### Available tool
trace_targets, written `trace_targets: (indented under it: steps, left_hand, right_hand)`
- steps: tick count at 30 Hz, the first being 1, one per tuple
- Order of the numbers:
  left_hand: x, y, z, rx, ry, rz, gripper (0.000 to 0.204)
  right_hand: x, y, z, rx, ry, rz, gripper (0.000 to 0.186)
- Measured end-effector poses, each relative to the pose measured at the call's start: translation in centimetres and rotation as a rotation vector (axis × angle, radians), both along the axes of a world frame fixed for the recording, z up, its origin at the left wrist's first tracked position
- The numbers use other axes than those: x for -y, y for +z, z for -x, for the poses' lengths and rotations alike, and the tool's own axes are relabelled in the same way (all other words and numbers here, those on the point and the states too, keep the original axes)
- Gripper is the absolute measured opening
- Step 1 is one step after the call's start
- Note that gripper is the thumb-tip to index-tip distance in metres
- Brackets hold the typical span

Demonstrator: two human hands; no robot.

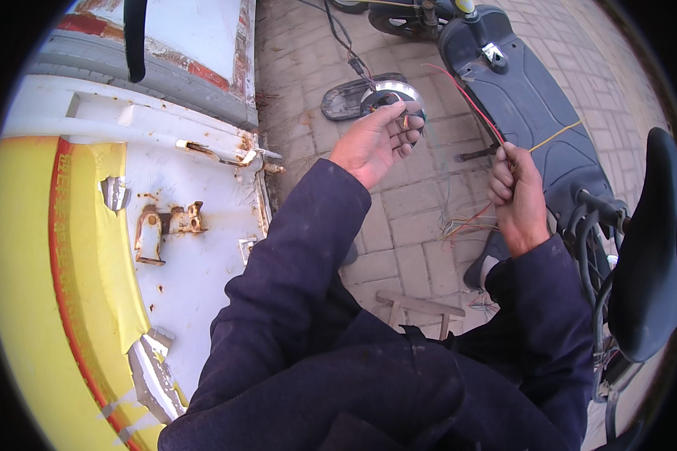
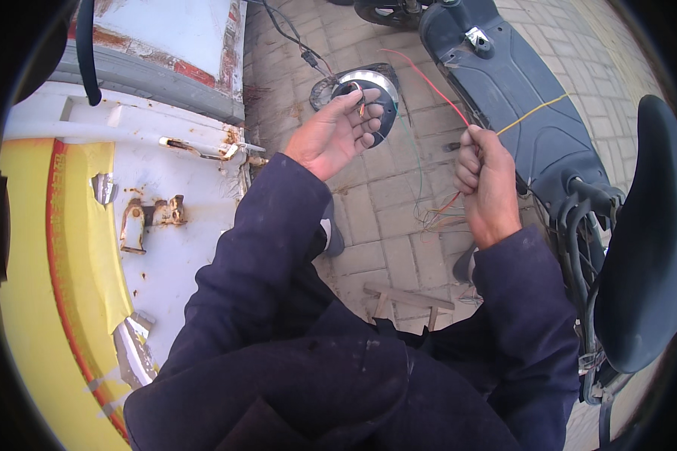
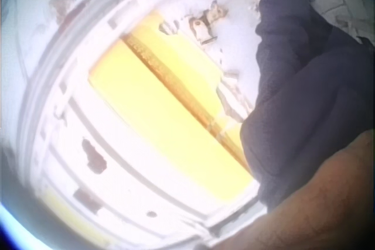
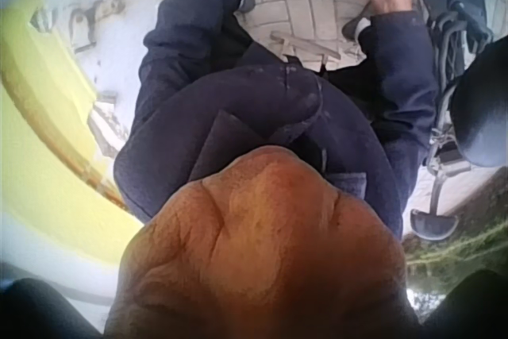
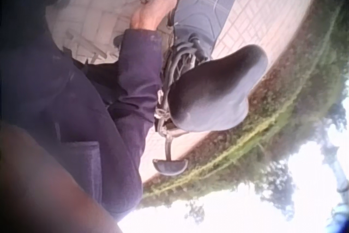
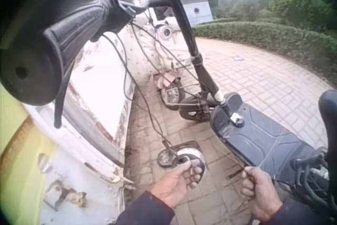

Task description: The person uses a screwdriver to open a small black electrical component and then strips and twists multiple colored wires by hand. They connect the wires to the component and the scooter's wiring harness, working on the scooter's electrical system.

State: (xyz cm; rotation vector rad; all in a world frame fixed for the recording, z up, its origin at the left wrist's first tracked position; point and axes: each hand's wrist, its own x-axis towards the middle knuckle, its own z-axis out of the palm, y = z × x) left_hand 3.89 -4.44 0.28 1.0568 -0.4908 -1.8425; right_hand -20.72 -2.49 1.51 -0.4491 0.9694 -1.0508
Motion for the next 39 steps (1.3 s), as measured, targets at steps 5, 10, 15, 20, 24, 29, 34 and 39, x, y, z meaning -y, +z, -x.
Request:
trace_targets:
  steps: [5, 10, 15, 20, 24, 29, 34, 39]
  left_hand:
    - [-0.9, -0.4, 3.0, -0.036, -0.016, 0.051, 0.038]
    - [-1.4, -0.6, 4.2, -0.05, -0.052, 0.06, 0.046]
    - [-1.3, -0.7, 4.0, -0.016, -0.028, 0.051, 0.047]
    - [-1.3, -0.9, 4.0, 0.002, 0.017, 0.045, 0.042]
    - [-1.4, -1.0, 4.2, 0.021, 0.028, 0.047, 0.036]
    - [-1.4, -0.8, 3.8, 0.055, 0.003, 0.095, 0.026]
    - [-1.6, -0.3, 3.5, 0.166, 0.014, 0.099, 0.019]
    - [-1.7, 0.0, 3.5, 0.146, 0.046, 0.098, 0.017]
  right_hand:
    - [-0.1, 0.2, -2.2, -0.147, 0.152, 0.013, 0.019]
    - [0.2, 0.5, -3.6, -0.165, 0.206, 0.008, 0.018]
    - [0.6, 0.7, -3.7, -0.144, 0.225, 0.011, 0.023]
    - [0.7, 0.8, -3.5, -0.122, 0.255, 0.019, 0.02]
    - [0.8, 0.9, -3.4, -0.173, 0.263, 0.005, 0.018]
    - [1.0, 1.0, -3.2, -0.171, 0.279, 0.025, 0.019]
    - [1.2, 1.3, -2.9, -0.289, 0.311, 0.058, 0.017]
    - [1.4, 1.5, -3.1, -0.364, 0.309, 0.076, 0.017]
